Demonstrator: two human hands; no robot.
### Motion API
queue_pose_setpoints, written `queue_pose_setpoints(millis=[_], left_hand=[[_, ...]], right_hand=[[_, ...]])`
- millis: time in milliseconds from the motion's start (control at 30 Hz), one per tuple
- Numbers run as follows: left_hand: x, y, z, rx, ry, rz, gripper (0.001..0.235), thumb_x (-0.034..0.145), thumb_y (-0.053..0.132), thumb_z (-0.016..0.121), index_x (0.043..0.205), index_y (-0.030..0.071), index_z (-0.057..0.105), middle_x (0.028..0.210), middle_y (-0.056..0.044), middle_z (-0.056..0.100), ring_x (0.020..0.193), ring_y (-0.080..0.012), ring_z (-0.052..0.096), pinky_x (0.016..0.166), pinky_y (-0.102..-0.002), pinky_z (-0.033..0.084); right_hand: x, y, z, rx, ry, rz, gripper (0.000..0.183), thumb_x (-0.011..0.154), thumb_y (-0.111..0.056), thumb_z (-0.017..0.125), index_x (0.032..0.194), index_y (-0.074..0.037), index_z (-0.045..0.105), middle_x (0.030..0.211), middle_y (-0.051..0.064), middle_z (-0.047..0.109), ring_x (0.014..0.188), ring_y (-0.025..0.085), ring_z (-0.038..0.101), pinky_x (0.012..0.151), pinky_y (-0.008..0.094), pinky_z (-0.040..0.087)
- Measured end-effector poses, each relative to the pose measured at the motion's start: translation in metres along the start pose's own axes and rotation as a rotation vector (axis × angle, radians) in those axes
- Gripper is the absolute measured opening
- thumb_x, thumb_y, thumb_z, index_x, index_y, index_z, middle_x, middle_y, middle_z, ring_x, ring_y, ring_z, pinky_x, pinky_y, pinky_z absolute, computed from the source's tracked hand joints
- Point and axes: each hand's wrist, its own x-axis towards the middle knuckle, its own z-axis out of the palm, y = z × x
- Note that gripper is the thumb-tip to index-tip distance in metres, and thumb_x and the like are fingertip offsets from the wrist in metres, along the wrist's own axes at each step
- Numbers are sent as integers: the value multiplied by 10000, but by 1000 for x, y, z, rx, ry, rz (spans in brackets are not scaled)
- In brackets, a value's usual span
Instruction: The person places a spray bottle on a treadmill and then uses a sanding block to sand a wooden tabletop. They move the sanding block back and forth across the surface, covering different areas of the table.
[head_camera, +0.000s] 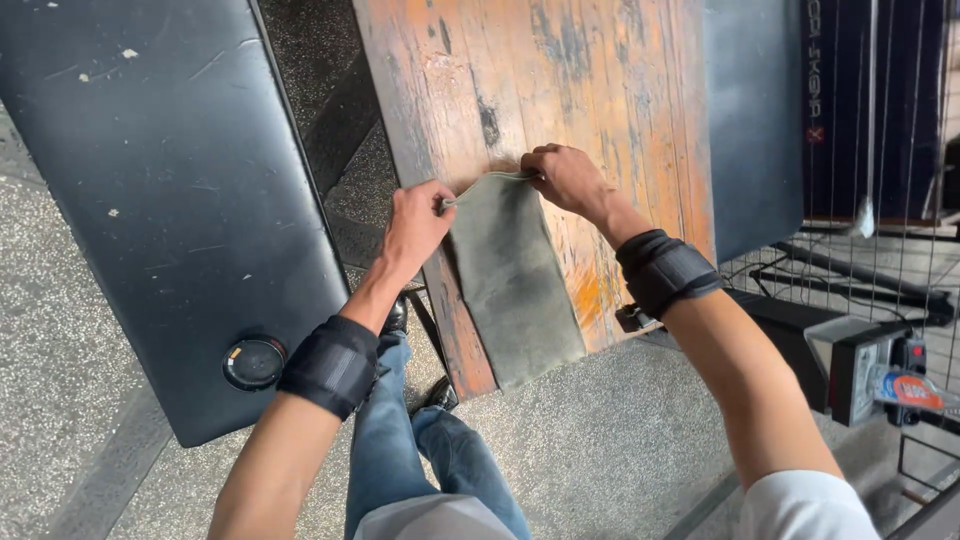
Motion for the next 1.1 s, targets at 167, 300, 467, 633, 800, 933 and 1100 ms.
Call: queue_pose_setpoints(millis=[167,300,467,633,800,933,1100], left_hand=[[-51,-13,29,-108,92,495,124,818,6,758,936,-4,719,1165,-192,756,1061,-332,751,895,-393,598],[-117,10,44,19,-62,450,198,872,53,703,1067,17,714,1274,-163,732,1112,-318,725,912,-374,594],[-186,-30,116,110,-110,589,300,892,56,667,1181,-23,682,1347,-198,660,1277,-344,617,1100,-404,480],[-236,-85,195,250,-123,607,244,922,46,644,1135,-70,666,1349,-212,642,1344,-371,549,1175,-430,413],[-262,-125,238,397,3,560,249,918,49,613,1137,-50,678,1332,-203,660,1351,-369,546,1176,-449,395],[-260,-152,260,427,78,560,218,970,78,608,1125,-57,682,1358,-214,645,1381,-355,536,1206,-447,381],[-259,-136,257,558,91,525,221,928,188,679,997,-20,708,1383,-234,617,1363,-362,535,1183,-468,378]], right_hand=[[-76,-20,-17,53,115,1,137,935,-116,684,1066,-82,709,977,110,705,973,357,663,817,472,543],[-156,-36,-14,92,267,-57,210,929,-130,681,1124,-83,744,1097,134,729,1015,345,672,877,436,554],[-252,-62,38,12,321,-64,215,917,-130,669,1110,-76,746,1173,90,746,1110,296,691,974,414,542],[-313,-58,136,30,365,-32,245,906,-87,657,1137,-60,733,1266,82,735,1202,278,673,1041,401,516],[-332,-55,215,4,353,73,358,871,-125,666,1222,-81,721,1379,91,668,1292,271,603,1084,442,451],[-335,-54,237,-35,391,76,414,868,-120,661,1277,-92,711,1406,90,656,1304,264,595,1088,457,429],[-328,-39,253,-117,426,49,385,934,-153,643,1311,-110,708,1438,57,659,1340,225,605,1096,438,446]])
